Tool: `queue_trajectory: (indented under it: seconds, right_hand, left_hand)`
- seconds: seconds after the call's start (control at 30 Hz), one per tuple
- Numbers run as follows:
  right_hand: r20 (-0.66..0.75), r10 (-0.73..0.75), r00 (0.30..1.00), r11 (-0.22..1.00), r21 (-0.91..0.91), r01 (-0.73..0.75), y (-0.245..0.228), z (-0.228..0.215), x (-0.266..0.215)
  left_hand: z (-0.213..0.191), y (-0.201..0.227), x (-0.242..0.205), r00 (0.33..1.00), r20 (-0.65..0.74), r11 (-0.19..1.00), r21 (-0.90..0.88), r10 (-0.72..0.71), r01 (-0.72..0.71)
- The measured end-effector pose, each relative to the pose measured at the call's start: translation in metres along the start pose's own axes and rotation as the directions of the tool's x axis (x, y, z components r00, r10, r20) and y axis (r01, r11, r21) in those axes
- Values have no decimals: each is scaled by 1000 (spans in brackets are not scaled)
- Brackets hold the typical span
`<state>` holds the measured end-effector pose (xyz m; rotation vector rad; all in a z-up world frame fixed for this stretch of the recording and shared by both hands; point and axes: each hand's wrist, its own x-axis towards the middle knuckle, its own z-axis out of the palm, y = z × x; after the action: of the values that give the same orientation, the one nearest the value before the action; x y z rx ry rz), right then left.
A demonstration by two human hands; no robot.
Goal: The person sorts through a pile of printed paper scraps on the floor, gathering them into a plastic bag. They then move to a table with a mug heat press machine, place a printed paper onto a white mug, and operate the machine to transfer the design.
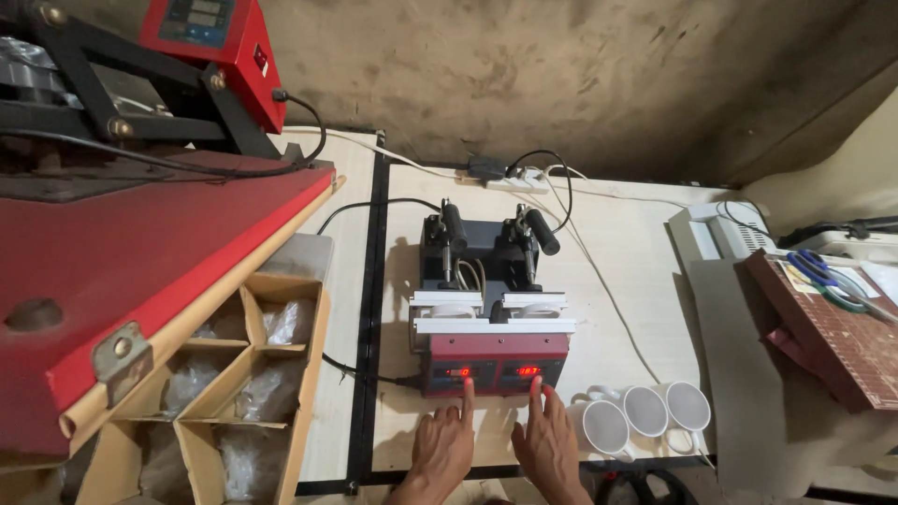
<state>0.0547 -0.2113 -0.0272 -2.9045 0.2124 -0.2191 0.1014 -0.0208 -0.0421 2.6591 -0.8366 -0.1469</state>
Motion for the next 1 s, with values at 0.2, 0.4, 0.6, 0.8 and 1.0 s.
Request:
queue_trajectory:
  seconds: [0.2, 0.4, 0.6, 0.8, 1.0]
  right_hand:
    - [-3, -42, 999, 996, 75, 42, 12, -21, 17]
    - [-253, -114, 961, 953, 247, 178, 19, -92, 91]
    - [-441, -277, 854, 878, 245, 412, 24, -134, 206]
    - [-266, -393, 880, 845, 272, 459, 48, -93, 278]
    - [-424, -493, 760, 781, 170, 601, 56, -87, 294]
  left_hand:
    - [8, 4, 16, 980, 193, 998, 44, -48, 41]
    - [14, 12, 22, 994, 91, 998, 7, -60, 59]
    - [-42, 53, 47, 910, -359, 971, 184, 209, -150]
    - [10, 28, 79, 931, -338, 950, 311, 139, -29]
    - [27, 15, 90, 810, -550, 943, 333, 203, -10]
